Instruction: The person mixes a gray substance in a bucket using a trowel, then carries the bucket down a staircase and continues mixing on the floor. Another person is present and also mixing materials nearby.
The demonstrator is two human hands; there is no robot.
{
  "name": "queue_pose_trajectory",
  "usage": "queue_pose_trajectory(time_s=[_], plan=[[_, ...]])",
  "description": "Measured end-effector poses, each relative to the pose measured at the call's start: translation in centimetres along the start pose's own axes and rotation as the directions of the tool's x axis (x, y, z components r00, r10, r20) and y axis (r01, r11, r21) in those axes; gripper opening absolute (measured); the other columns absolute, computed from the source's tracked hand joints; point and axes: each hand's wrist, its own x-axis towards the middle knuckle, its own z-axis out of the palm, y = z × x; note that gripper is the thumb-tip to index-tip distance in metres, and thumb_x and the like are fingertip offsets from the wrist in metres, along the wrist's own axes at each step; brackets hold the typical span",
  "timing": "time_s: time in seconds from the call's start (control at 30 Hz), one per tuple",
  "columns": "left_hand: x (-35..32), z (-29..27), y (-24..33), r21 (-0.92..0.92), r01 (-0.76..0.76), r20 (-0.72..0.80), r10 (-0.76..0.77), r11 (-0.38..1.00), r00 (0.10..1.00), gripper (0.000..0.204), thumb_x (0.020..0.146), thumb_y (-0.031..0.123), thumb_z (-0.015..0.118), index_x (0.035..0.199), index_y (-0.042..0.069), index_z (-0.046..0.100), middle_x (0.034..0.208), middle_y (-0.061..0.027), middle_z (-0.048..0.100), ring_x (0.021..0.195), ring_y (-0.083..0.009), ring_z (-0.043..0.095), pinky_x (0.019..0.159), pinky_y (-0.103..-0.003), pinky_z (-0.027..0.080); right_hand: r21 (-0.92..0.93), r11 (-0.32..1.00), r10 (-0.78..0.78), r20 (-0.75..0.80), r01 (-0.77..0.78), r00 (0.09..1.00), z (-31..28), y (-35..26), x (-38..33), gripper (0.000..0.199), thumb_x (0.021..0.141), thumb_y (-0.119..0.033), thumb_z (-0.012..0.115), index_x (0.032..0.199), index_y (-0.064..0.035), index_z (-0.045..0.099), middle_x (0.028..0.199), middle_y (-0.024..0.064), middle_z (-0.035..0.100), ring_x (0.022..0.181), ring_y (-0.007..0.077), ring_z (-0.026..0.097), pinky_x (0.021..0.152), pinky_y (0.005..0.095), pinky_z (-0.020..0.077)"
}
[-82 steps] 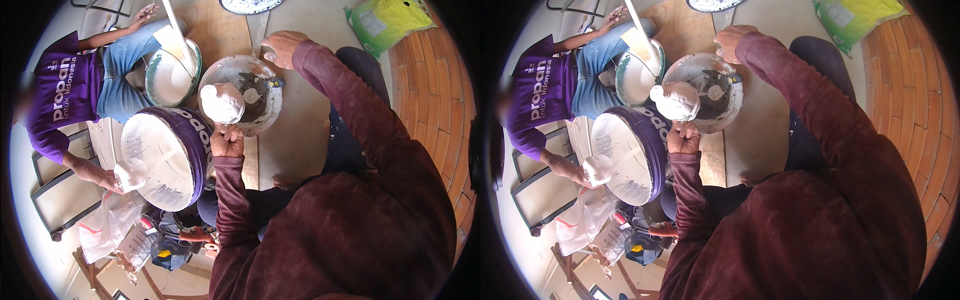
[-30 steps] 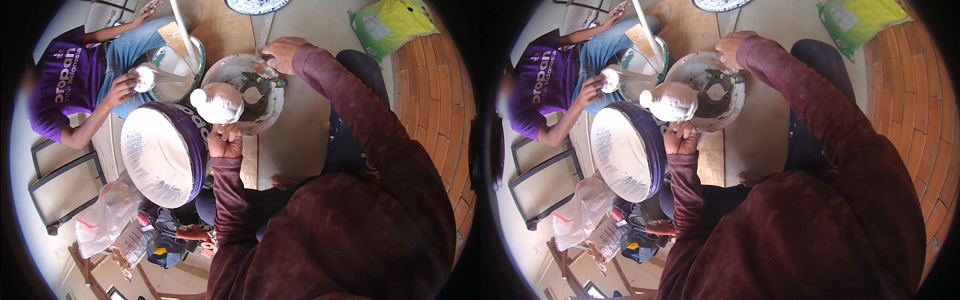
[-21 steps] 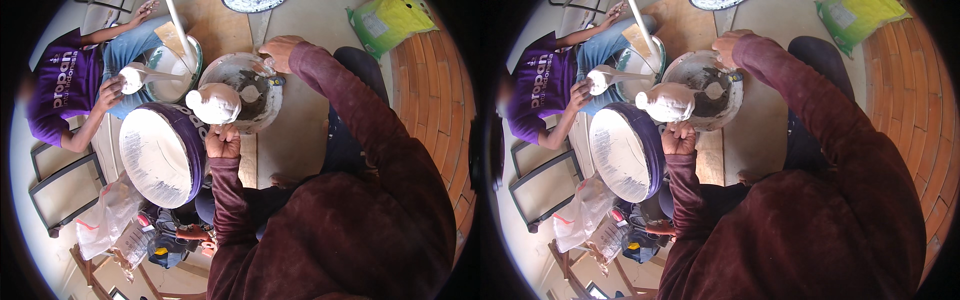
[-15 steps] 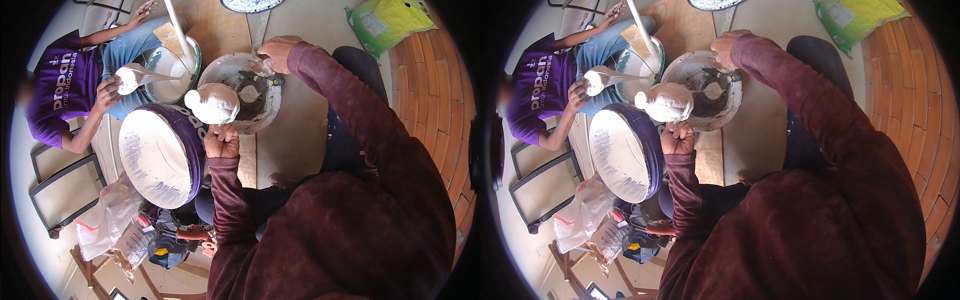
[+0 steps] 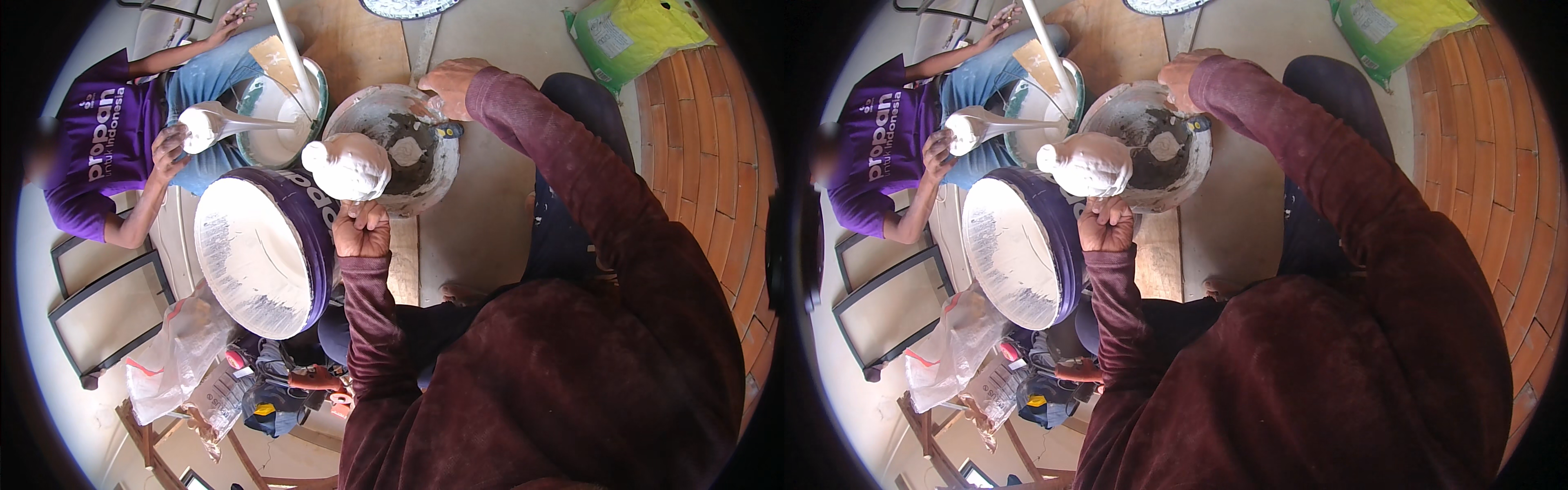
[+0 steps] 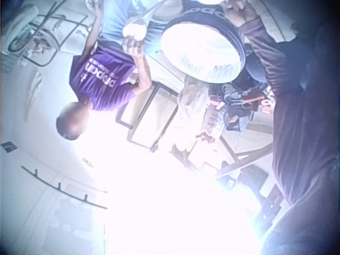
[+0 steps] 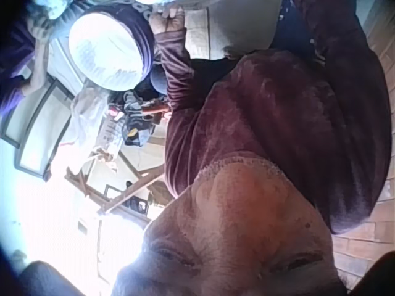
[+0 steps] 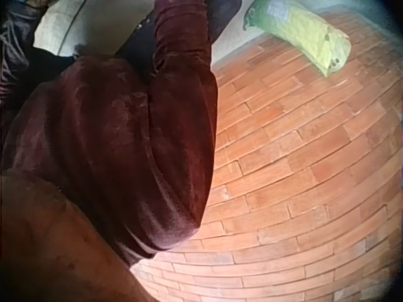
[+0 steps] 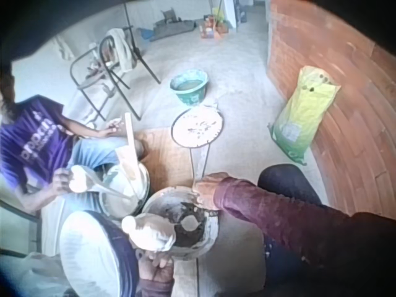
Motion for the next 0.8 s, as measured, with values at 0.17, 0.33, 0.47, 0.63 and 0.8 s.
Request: queue_pose_trajectory(time_s=[0.17, 0.33, 0.47, 0.63, 0.8], plan=[[-0.1, 0.4, -0.1, 0.01, 0.01, 0.008, -0.01, 1.0, 1.0, 0.014, 0.088, 0.005, 0.034, 0.089, 0.002, 0.048, 0.06, 0.0004, 0.039, 0.043, -0.0067, 0.03, 0.042, -0.022, 0.026, -0.002, 1.0, -0.014, 0.004, 0.014, 1.0, 0.1, 0.0, 0.0, 0.029, 0.081, -0.022, 0.055, 0.106, -0.0071, 0.057, 0.1, 0.0142, 0.06, 0.097, 0.03, 0.056, 0.084, 0.0403, 0.0427], [0.0, 0.0, 0.1, 0.032, 0.004, 0.005, -0.004, 0.999, 1.0, 0.014, 0.087, 0.004, 0.034, 0.088, 0.003, 0.048, 0.06, 0.0004, 0.039, 0.043, -0.0065, 0.03, 0.042, -0.022, 0.025, -0.017, 1.0, -0.025, 0.001, 0.025, 1.0, 0.4, 0.1, 0.2, 0.03, 0.081, -0.023, 0.055, 0.106, -0.0068, 0.057, 0.099, 0.0146, 0.06, 0.097, 0.0304, 0.056, 0.084, 0.0404, 0.0425], [0.0, 0.2, 0.0, 0.05, -0.004, -0.009, 0.005, 0.999, 1.0, 0.014, 0.087, 0.004, 0.034, 0.087, 0.003, 0.048, 0.06, 0.0005, 0.04, 0.043, -0.0065, 0.03, 0.042, -0.022, 0.025, -0.021, 0.999, -0.031, 0.005, 0.032, 0.999, 0.8, 0.3, 0.5, 0.031, 0.081, -0.024, 0.055, 0.107, -0.0066, 0.057, 0.098, 0.0153, 0.06, 0.096, 0.0305, 0.056, 0.083, 0.0404, 0.0431], [0.0, 0.2, 0.1, 0.052, -0.009, -0.015, 0.01, 0.999, 1.0, 0.013, 0.087, 0.004, 0.035, 0.084, 0.004, 0.047, 0.06, 0.0005, 0.04, 0.042, -0.0067, 0.029, 0.042, -0.022, 0.024, -0.021, 0.999, -0.037, 0.006, 0.037, 0.999, 0.9, 0.2, 0.7, 0.03, 0.08, -0.022, 0.055, 0.106, -0.0062, 0.057, 0.097, 0.0159, 0.061, 0.094, 0.0311, 0.057, 0.082, 0.0403, 0.044], [0.2, 0.0, 0.2, 0.034, 0.0, -0.005, 0.001, 0.999, 1.0, 0.011, 0.087, 0.005, 0.037, 0.082, 0.004, 0.047, 0.059, 0.0004, 0.04, 0.042, -0.0069, 0.029, 0.042, -0.022, 0.024, -0.035, 0.998, -0.047, 0.008, 0.047, 0.999, 0.9, 0.5, 0.6, 0.028, 0.081, -0.022, 0.055, 0.104, -0.0062, 0.058, 0.097, 0.0155, 0.061, 0.094, 0.0301, 0.057, 0.082, 0.04, 0.044]])
